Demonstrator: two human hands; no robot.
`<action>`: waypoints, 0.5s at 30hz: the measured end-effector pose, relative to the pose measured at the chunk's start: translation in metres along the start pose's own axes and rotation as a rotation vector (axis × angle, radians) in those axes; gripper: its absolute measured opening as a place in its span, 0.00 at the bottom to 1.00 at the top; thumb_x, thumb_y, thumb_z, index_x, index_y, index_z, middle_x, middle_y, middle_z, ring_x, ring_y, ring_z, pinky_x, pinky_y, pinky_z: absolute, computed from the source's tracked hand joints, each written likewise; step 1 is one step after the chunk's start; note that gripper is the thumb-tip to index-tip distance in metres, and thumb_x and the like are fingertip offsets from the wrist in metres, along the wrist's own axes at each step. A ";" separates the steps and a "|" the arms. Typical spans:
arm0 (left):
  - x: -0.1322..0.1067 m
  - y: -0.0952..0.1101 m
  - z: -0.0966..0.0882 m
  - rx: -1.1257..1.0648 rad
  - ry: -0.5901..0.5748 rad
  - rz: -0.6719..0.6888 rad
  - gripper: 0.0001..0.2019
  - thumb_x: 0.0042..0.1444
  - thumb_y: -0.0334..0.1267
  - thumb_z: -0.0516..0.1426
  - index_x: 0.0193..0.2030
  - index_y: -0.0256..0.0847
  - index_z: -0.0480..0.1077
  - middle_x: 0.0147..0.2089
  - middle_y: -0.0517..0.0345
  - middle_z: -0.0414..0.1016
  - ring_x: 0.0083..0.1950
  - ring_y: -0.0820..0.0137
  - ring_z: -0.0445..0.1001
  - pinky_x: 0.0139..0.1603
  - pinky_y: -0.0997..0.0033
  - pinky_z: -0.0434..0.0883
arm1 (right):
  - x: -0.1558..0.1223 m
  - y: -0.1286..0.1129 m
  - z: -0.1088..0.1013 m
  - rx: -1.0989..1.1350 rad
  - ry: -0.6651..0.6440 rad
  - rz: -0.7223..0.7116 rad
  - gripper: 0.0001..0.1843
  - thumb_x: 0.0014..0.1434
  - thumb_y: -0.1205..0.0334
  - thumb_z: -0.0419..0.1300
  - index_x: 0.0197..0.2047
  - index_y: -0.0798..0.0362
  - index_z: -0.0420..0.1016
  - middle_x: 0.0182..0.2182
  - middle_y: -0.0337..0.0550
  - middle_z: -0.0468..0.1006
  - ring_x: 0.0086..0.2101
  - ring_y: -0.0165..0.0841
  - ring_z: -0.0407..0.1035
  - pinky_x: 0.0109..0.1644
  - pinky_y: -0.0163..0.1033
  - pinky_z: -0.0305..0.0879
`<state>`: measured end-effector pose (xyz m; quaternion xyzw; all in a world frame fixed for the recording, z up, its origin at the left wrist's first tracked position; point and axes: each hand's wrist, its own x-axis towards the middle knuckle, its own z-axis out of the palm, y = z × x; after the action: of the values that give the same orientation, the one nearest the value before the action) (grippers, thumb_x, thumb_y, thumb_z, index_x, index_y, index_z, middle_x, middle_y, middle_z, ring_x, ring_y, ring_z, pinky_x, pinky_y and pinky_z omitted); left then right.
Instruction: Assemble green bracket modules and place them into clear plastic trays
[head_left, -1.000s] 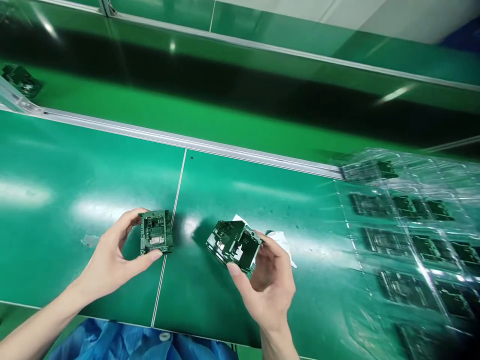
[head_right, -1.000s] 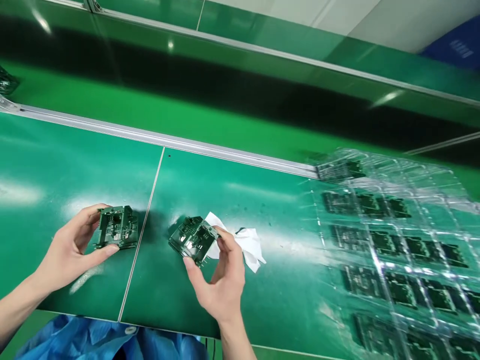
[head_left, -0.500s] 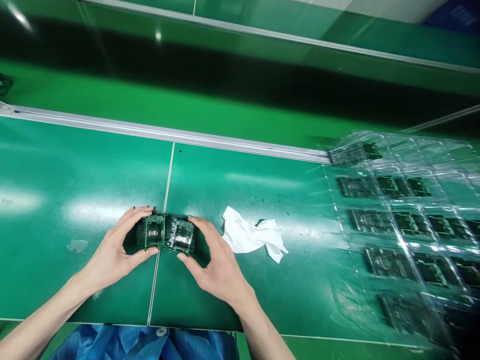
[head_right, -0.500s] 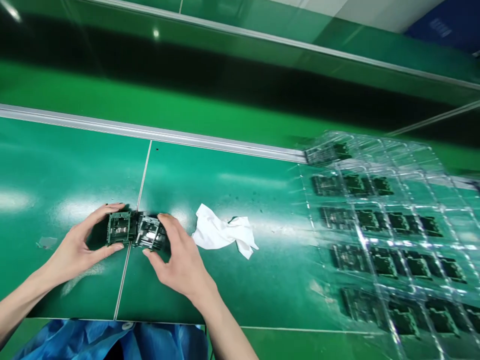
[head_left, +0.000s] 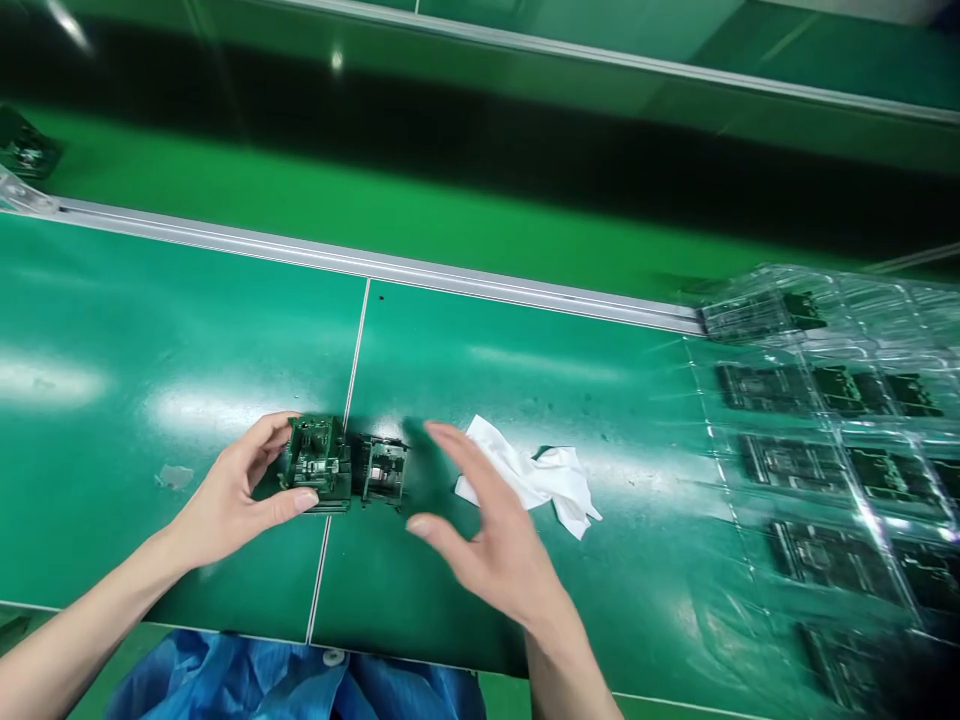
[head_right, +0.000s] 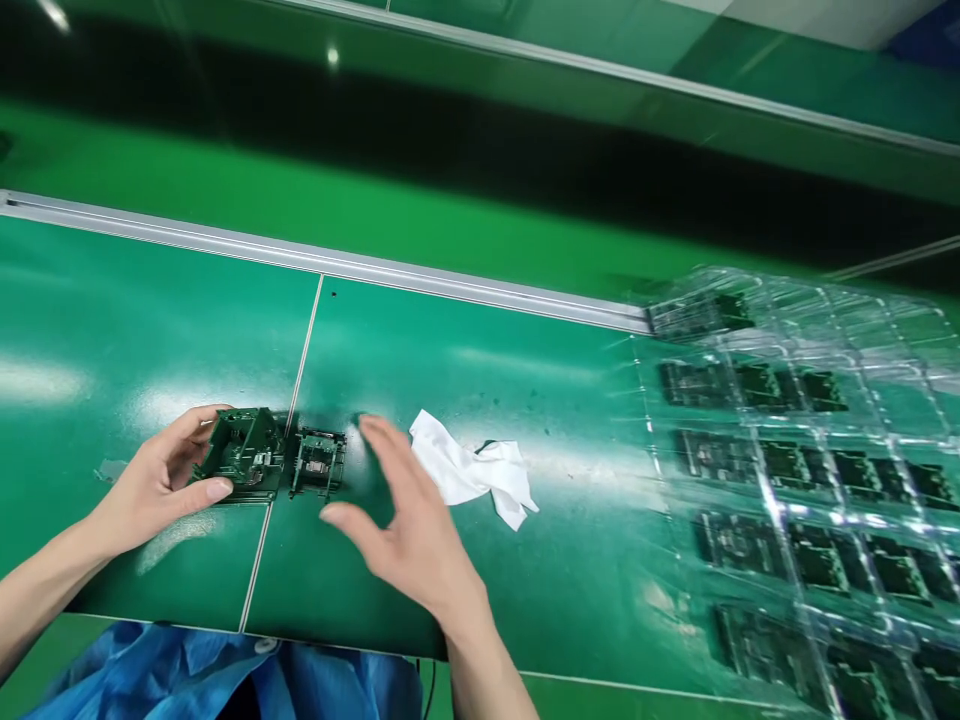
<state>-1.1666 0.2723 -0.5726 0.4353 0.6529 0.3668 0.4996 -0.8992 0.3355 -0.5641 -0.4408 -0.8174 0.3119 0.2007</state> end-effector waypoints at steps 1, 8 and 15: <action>-0.001 0.002 0.000 -0.015 0.003 0.013 0.32 0.45 0.56 0.66 0.53 0.42 0.66 0.46 0.52 0.76 0.50 0.59 0.76 0.53 0.63 0.74 | -0.002 0.007 -0.005 -0.061 0.080 0.023 0.31 0.64 0.46 0.55 0.66 0.48 0.57 0.60 0.51 0.67 0.59 0.45 0.63 0.57 0.52 0.69; -0.006 0.010 0.001 -0.037 -0.051 0.096 0.25 0.52 0.51 0.64 0.54 0.45 0.66 0.50 0.52 0.75 0.51 0.61 0.76 0.52 0.65 0.76 | -0.018 0.041 -0.028 -0.236 0.226 0.124 0.10 0.64 0.59 0.53 0.38 0.49 0.75 0.30 0.44 0.75 0.27 0.36 0.71 0.29 0.41 0.67; -0.029 0.026 0.004 0.371 -0.090 0.270 0.26 0.55 0.48 0.61 0.59 0.45 0.62 0.55 0.49 0.73 0.52 0.59 0.76 0.51 0.63 0.76 | 0.024 -0.051 -0.022 0.330 0.176 -0.255 0.06 0.61 0.68 0.56 0.40 0.49 0.72 0.39 0.41 0.75 0.36 0.31 0.72 0.37 0.35 0.70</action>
<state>-1.1541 0.2546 -0.5404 0.6189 0.6220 0.2844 0.3861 -0.9285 0.3418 -0.5117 -0.3205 -0.7838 0.3738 0.3783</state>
